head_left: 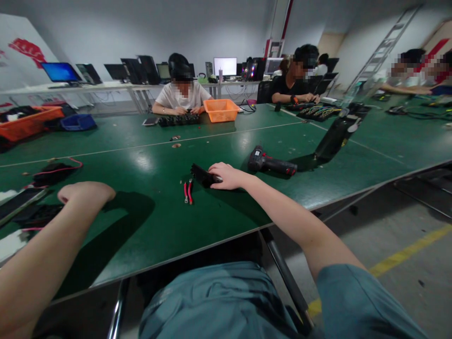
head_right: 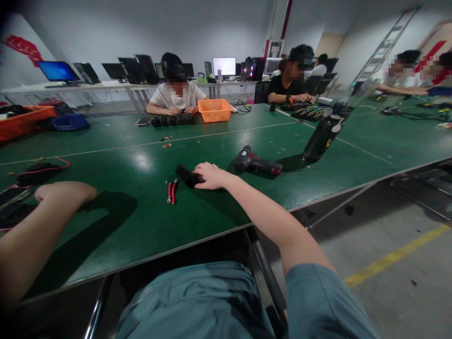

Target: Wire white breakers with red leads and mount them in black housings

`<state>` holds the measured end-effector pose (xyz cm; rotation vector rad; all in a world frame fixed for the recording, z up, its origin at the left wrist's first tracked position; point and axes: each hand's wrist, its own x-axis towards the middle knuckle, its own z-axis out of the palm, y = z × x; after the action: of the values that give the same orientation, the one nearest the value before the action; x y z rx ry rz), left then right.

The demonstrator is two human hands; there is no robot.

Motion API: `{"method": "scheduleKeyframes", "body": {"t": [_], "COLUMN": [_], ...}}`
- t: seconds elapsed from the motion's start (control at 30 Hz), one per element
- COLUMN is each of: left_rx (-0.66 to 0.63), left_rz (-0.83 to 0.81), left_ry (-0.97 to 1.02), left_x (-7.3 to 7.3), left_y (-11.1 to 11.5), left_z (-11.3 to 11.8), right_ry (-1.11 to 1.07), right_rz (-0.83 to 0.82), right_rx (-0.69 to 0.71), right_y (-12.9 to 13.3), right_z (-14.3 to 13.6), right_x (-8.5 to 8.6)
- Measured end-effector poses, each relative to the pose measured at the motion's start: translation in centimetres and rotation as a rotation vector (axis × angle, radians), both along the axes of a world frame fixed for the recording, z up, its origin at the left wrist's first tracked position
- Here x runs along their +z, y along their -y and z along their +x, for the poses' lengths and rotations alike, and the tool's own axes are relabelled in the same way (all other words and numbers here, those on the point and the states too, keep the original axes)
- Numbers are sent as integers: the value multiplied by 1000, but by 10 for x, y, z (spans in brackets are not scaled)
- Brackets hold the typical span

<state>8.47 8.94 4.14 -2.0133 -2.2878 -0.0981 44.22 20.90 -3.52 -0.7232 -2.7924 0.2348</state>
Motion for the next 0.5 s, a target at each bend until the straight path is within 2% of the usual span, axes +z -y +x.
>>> {"method": "scheduleKeyframes", "body": {"t": [0.13,0.3,0.4,0.5], "left_rx": [-19,37,-144,-316], "left_rz": [41,135,183,163], "left_ry": [-29,-205,-222,-153], "left_x": [-14,-35,-50,-66], "left_y": [5,1,-5,-13], "left_z": [12,39,54,58], "right_ry": [-8,-4,2,8], "right_rz": [5,3,-4,-6], "right_rx": [5,7,11,17], "right_y": [-3,-2,-2,-2], "right_z": [0,0,0,0], "right_x": [-3,-2,-2,-1]}}
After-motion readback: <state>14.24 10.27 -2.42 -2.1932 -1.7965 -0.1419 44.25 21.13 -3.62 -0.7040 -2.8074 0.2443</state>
